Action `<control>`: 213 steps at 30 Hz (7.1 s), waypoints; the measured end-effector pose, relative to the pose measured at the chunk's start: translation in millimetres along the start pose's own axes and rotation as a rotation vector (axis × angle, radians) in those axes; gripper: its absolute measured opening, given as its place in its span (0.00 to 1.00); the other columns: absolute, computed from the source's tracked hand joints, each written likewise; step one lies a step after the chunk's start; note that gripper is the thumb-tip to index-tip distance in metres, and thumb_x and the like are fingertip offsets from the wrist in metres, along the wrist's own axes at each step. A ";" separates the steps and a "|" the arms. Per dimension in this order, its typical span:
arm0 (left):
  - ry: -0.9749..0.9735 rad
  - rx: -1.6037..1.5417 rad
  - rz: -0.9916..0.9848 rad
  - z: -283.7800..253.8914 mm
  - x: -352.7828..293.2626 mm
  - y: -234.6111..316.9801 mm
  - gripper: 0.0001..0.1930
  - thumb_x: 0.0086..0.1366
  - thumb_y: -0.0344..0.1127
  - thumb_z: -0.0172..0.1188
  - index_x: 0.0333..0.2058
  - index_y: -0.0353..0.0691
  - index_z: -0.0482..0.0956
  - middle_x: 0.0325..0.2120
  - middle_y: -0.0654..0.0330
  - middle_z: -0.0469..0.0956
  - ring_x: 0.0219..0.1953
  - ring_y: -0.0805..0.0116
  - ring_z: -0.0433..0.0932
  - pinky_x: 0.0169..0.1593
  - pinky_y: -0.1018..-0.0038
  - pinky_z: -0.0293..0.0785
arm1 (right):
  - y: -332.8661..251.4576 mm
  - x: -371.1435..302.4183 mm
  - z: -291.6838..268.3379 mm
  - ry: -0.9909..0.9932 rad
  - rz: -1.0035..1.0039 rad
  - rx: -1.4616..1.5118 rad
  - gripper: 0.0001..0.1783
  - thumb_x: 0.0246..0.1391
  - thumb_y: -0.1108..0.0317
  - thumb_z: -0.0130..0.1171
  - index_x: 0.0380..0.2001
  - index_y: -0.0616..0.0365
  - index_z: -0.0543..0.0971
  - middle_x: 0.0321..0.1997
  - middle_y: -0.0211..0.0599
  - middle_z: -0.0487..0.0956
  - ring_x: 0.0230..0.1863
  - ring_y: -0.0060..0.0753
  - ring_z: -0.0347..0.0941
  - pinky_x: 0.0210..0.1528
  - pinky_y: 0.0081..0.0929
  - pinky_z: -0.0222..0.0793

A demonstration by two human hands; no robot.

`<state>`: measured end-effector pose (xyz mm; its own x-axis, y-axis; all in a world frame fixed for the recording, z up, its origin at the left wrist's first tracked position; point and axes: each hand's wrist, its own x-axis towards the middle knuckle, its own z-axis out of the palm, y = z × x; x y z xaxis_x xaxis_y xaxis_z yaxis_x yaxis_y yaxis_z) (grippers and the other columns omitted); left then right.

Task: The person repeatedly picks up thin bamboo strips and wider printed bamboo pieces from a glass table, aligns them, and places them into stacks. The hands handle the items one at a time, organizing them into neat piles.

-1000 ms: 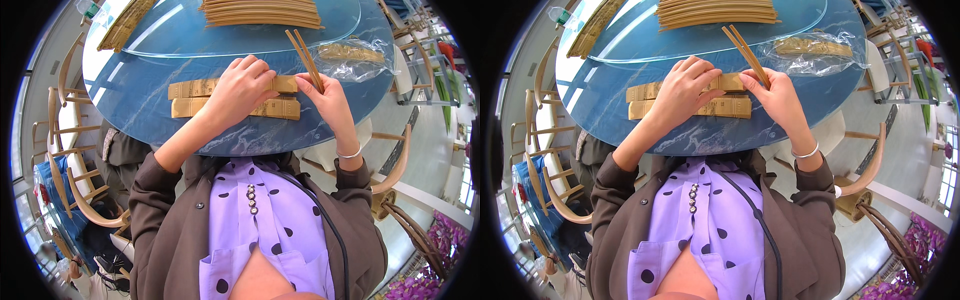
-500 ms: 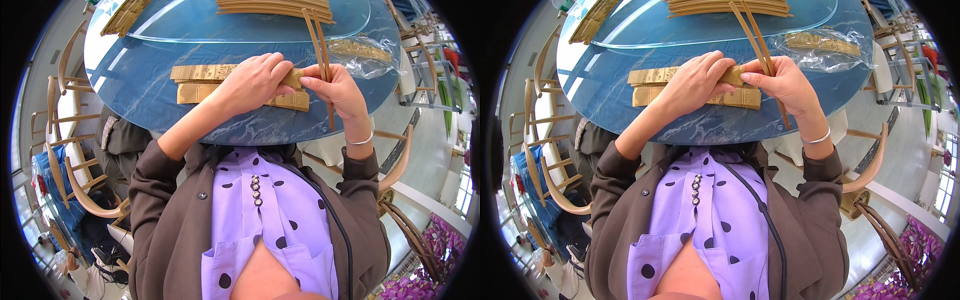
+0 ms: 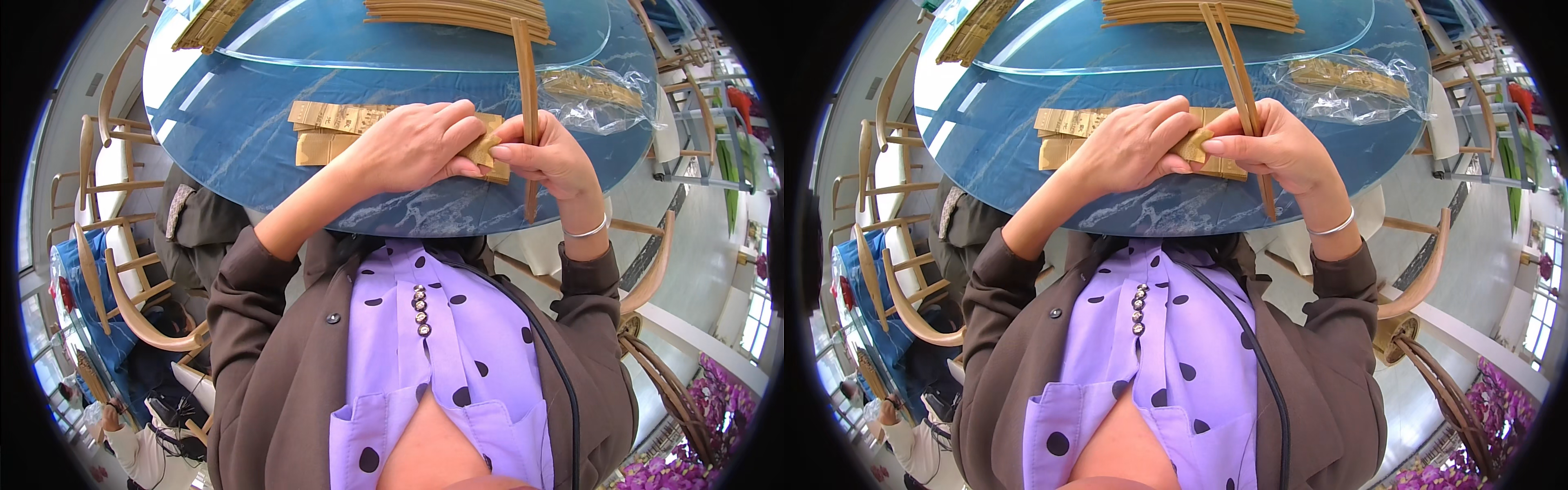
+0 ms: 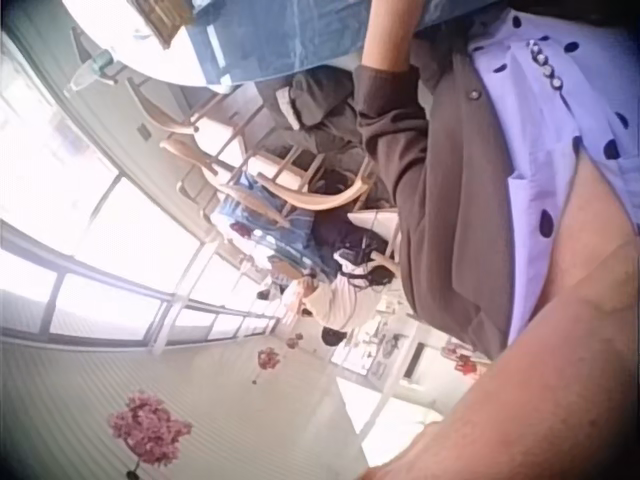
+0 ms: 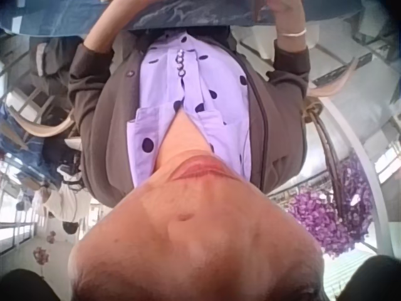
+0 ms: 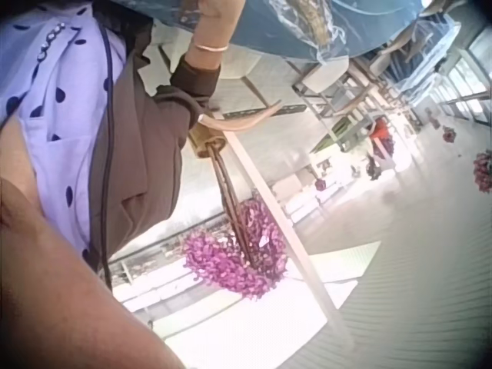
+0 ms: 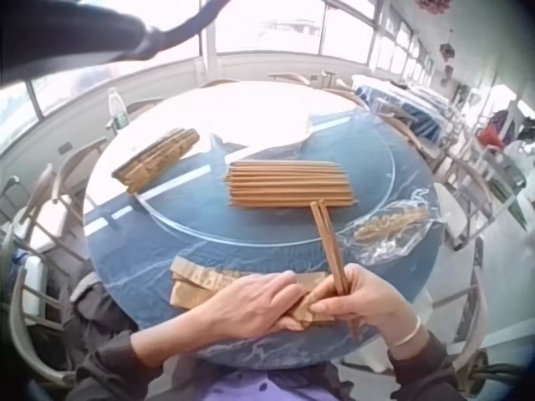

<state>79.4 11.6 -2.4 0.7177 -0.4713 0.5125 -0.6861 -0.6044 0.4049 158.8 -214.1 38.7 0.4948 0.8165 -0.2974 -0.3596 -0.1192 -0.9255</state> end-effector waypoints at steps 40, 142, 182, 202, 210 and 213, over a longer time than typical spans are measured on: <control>-0.066 0.256 -0.070 10.2 -7.3 1.2 0.22 0.62 0.54 0.61 0.36 0.40 0.68 0.31 0.61 0.68 0.35 0.64 0.77 0.35 0.68 0.73 | 11.5 8.8 9.9 0.154 -0.045 -0.201 0.10 0.53 0.70 0.71 0.33 0.66 0.82 0.28 0.31 0.81 0.30 0.17 0.75 0.35 0.18 0.70; 0.916 -1.166 -0.936 11.2 -29.7 45.8 0.18 0.73 0.45 0.59 0.30 0.35 0.80 0.19 0.72 0.70 0.20 0.89 0.60 0.23 0.86 0.53 | 33.9 -4.9 75.9 0.572 -0.515 -1.099 0.15 0.60 0.63 0.64 0.46 0.61 0.82 0.28 0.41 0.79 0.25 0.43 0.76 0.28 0.31 0.71; 1.115 -0.713 -0.763 -15.6 -19.8 -13.0 0.24 0.79 0.50 0.44 0.34 0.34 0.77 0.17 0.69 0.66 0.22 0.82 0.65 0.27 0.79 0.64 | 62.4 -34.2 99.2 0.483 -0.333 -0.890 0.25 0.67 0.71 0.55 0.66 0.58 0.70 0.21 0.42 0.71 0.20 0.29 0.65 0.27 0.24 0.65; 1.055 -0.684 -0.752 -39.0 -16.9 -10.9 0.20 0.78 0.49 0.45 0.37 0.40 0.77 0.20 0.72 0.65 0.22 0.86 0.66 0.25 0.83 0.64 | 72.7 -17.7 102.8 0.498 -0.682 -0.969 0.26 0.53 0.72 0.70 0.56 0.59 0.79 0.35 0.40 0.82 0.26 0.34 0.77 0.30 0.24 0.74; 0.938 -0.638 -0.775 -34.8 -27.6 -9.5 0.18 0.78 0.48 0.46 0.35 0.43 0.76 0.20 0.75 0.61 0.23 0.86 0.57 0.26 0.82 0.55 | 73.0 -25.4 90.5 0.290 -1.041 -1.213 0.20 0.41 0.71 0.76 0.41 0.57 0.86 0.38 0.36 0.83 0.34 0.35 0.81 0.31 0.25 0.76; 0.933 -0.657 -0.797 -29.0 -26.2 -3.3 0.18 0.79 0.47 0.45 0.35 0.43 0.76 0.21 0.75 0.61 0.24 0.86 0.57 0.28 0.82 0.55 | 73.0 -27.2 90.3 0.255 -1.020 -1.239 0.21 0.40 0.70 0.76 0.42 0.56 0.85 0.38 0.34 0.83 0.33 0.35 0.81 0.32 0.25 0.75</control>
<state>59.4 44.6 4.9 0.7722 0.6085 0.1826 -0.2502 0.0271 0.9678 47.6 -194.0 0.4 0.2719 0.7426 0.6120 0.9423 -0.0763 -0.3260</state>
